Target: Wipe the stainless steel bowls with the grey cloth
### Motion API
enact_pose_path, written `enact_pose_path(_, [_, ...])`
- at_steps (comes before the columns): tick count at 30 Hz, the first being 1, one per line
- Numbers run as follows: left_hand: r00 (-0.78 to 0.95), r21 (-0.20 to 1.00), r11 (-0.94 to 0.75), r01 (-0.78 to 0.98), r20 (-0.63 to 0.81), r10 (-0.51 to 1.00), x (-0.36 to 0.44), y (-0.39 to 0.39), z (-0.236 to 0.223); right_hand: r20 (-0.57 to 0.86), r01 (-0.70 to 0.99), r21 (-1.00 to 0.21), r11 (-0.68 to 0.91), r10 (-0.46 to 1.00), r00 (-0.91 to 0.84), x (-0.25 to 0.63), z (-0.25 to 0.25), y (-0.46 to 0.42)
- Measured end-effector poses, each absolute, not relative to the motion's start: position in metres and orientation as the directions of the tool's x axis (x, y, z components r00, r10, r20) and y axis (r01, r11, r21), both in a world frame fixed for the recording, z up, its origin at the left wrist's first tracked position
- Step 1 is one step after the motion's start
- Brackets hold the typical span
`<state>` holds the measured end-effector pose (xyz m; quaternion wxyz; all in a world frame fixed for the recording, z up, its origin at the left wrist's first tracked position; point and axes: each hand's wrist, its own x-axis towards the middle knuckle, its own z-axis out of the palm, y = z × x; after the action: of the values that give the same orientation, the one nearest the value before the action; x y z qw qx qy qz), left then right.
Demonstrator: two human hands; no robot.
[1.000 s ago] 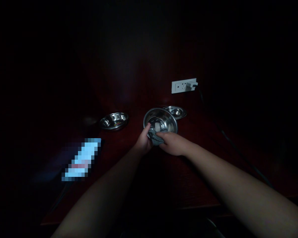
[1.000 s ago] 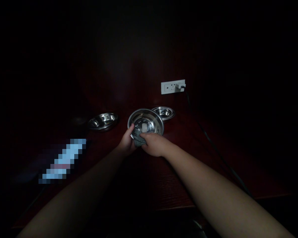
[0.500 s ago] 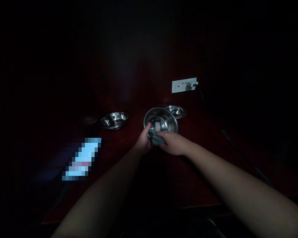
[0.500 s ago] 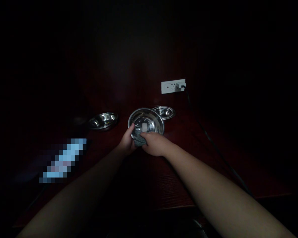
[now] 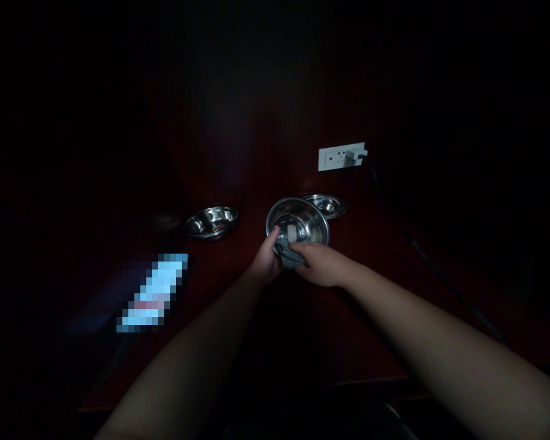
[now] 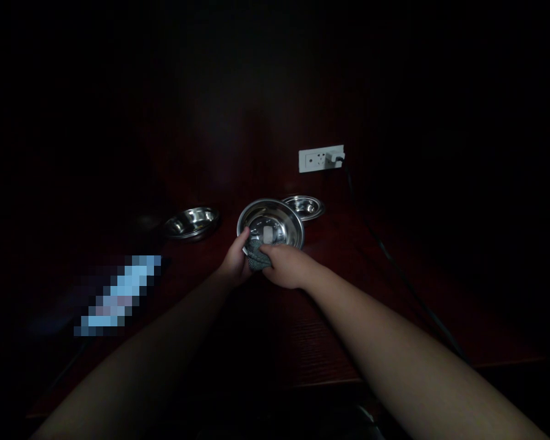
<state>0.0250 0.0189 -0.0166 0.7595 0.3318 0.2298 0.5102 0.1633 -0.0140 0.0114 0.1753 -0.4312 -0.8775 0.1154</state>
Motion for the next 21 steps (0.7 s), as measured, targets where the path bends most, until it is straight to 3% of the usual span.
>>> enact_pose_path(21, [0.381,0.741,0.268,-0.616,-0.018,0.924,0.0256,0.0155,-0.0136,0.2,0.722,-0.356,0.593,0.803,-0.561,0.1644,0.0141,-0.0155])
